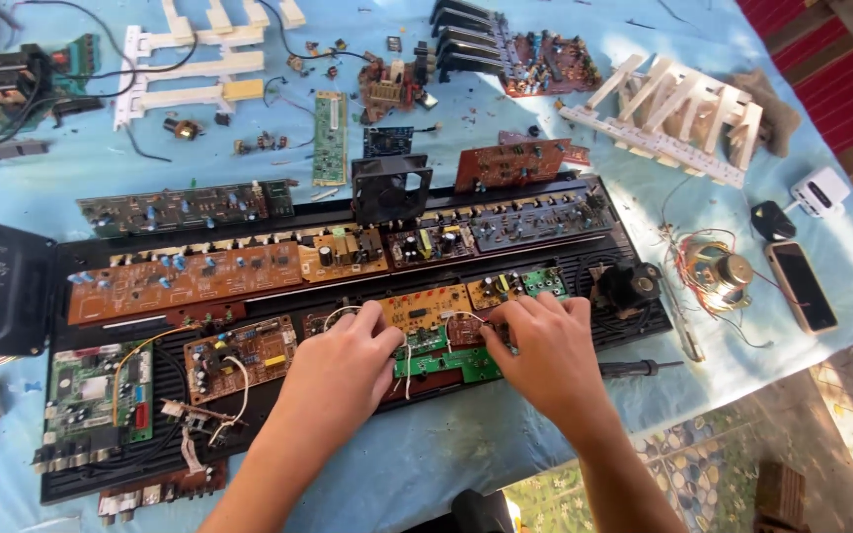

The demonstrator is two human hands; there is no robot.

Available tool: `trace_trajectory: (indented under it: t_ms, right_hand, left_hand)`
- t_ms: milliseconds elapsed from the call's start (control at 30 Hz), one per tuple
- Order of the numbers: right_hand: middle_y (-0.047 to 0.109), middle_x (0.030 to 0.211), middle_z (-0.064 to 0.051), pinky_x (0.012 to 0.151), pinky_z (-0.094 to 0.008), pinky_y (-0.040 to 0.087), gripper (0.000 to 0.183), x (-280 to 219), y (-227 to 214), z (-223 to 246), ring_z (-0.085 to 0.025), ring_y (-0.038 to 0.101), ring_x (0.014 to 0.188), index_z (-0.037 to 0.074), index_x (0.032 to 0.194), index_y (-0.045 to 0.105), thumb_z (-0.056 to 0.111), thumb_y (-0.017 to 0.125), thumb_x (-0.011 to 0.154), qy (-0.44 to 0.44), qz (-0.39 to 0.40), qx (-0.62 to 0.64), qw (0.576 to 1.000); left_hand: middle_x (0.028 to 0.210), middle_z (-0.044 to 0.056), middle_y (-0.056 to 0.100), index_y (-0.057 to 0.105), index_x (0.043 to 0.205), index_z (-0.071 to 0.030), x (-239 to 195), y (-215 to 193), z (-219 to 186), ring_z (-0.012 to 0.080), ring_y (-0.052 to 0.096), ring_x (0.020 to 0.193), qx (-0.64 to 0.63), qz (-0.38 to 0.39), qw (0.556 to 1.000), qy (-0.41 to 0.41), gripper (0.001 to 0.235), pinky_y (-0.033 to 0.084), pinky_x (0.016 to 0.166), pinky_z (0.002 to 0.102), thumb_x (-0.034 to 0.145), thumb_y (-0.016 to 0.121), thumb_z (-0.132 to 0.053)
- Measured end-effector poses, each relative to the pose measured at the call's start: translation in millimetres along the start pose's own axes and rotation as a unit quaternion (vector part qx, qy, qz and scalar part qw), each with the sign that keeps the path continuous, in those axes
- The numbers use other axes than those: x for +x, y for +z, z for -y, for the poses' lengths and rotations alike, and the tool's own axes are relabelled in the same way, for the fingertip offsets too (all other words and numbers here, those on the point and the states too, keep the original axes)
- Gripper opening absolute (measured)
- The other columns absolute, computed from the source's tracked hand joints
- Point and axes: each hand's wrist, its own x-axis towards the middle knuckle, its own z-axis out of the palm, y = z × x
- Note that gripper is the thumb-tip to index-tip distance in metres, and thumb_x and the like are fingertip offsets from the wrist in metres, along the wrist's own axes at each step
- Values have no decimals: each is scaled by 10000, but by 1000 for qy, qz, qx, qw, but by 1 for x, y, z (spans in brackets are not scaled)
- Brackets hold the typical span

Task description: The person works on a disassembled electronic device, manipulating wires and components on the circuit boards. They use a test light to check for electrical continuity at various points on the boards.

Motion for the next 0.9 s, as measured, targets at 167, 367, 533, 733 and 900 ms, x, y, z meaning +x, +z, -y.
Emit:
trace_trajectory:
  t_ms: [167,367,533,733,900]
  right_hand:
    - [739,803,70,796,-428,353,152,0,3,-3,-200,605,781,205,948,732,347,684,975,-5,4,6,1000]
    - [738,805,66,815,-432,358,123,-1,2,-3,-202,603,768,191,932,722,301,682,972,-8,-4,24,1000]
    - [735,820,66,823,-436,362,127,-3,3,-5,-205,602,784,187,926,712,303,686,971,-13,-13,24,1000]
    - [726,801,57,809,-431,354,138,-2,4,-4,-211,590,765,186,922,713,313,688,971,-11,-17,24,1000]
    - [725,802,55,809,-440,360,132,-3,4,-4,-210,598,767,183,959,730,306,683,975,-17,-17,21,999]
  left_hand:
    - [1110,55,559,619,987,-168,1,1,0,264,648,888,15,21,1000,-11,131,577,514,440,901,697,-227]
    - [1123,40,564,615,1001,-176,1,1,0,242,653,885,27,20,999,-13,159,587,512,422,895,707,-252]
    - [1127,38,560,614,1010,-173,1,0,-1,240,646,877,28,27,999,-14,168,590,496,419,899,707,-258]
    - [1121,40,556,632,1009,-177,1,1,0,242,643,881,20,29,999,-21,150,593,501,435,905,697,-262]
    - [1122,35,566,643,1017,-188,-1,0,-1,237,640,891,28,34,999,-18,156,595,504,425,893,708,-256]
